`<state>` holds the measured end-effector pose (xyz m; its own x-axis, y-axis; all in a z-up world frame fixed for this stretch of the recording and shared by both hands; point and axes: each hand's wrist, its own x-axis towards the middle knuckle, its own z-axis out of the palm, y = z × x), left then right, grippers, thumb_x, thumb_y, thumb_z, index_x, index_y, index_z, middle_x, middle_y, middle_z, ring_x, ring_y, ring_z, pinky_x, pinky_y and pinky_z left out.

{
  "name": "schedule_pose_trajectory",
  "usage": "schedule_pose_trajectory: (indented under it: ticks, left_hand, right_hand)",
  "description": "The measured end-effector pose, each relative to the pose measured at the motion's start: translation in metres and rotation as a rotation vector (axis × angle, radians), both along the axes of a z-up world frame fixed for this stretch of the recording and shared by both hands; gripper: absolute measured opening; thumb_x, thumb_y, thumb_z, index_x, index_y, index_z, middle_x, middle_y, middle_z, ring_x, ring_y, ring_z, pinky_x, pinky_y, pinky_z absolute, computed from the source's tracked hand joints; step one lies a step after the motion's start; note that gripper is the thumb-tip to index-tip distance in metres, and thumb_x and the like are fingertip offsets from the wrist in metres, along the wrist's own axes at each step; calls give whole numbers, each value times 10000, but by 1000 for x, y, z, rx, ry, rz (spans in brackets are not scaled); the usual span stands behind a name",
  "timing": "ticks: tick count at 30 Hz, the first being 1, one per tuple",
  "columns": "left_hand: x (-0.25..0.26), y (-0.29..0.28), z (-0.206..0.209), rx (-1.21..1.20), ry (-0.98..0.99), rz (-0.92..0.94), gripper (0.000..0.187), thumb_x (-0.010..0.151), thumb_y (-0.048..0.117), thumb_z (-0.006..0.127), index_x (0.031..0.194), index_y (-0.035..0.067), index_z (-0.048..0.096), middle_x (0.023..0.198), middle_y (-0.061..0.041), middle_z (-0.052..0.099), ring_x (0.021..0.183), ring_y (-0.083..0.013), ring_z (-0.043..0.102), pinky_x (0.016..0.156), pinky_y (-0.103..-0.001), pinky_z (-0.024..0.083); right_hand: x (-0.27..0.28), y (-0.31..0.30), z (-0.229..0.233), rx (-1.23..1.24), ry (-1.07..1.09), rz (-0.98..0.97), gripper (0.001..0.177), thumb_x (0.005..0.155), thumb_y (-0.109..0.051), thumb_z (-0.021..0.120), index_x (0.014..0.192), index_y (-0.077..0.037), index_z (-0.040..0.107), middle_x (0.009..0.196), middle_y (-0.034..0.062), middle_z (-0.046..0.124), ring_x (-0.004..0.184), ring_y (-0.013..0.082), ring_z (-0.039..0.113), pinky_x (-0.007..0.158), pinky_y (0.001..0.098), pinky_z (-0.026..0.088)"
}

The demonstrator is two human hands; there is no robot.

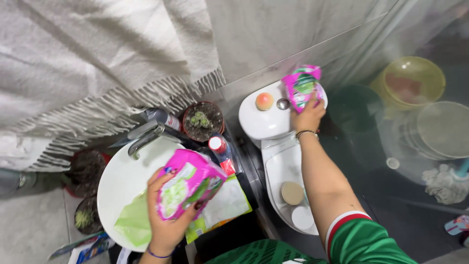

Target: Organizing and replenishing various toiletries and feminine hygiene products in a bathroom sink cabinet.

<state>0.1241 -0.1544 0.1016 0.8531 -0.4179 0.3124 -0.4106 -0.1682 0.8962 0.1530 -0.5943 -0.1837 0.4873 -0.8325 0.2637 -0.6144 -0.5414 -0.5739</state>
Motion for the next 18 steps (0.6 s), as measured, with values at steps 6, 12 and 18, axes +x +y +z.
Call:
schedule_pose_trajectory:
  ticks: [6, 12, 18]
  left_hand:
    - [-2, 43, 12, 41, -119, 93, 780, 782, 279, 829, 1425, 45, 455, 1555, -149, 405, 1420, -232, 469, 1234, -369, 367]
    - [-2, 80, 26, -81, -106, 80, 750, 861, 309, 844, 1442, 49, 447, 1531, -128, 400, 1413, -238, 475, 1232, -376, 397]
    - [11, 139, -2, 11, -208, 96, 698, 863, 219, 813, 1456, 44, 488, 1493, -139, 473, 1467, -299, 448, 1292, -399, 321]
  right_hand:
    - [-25, -23, -41, 209, -374, -102, 534, 830, -84, 770, 1311, -94, 538, 1222, 221, 559, 1075, 397, 624, 965, 458, 512]
    - [-79, -1, -43, 687, -988, -1, 297, 955, -32, 700, 1189, -82, 525, 1113, 80, 621, 968, 227, 677, 834, 400, 625]
    - [-178, 103, 61, 1106, -1238, 156, 220, 1070, -38, 605, 1246, -117, 501, 1135, 124, 625, 981, 263, 677, 840, 414, 638]
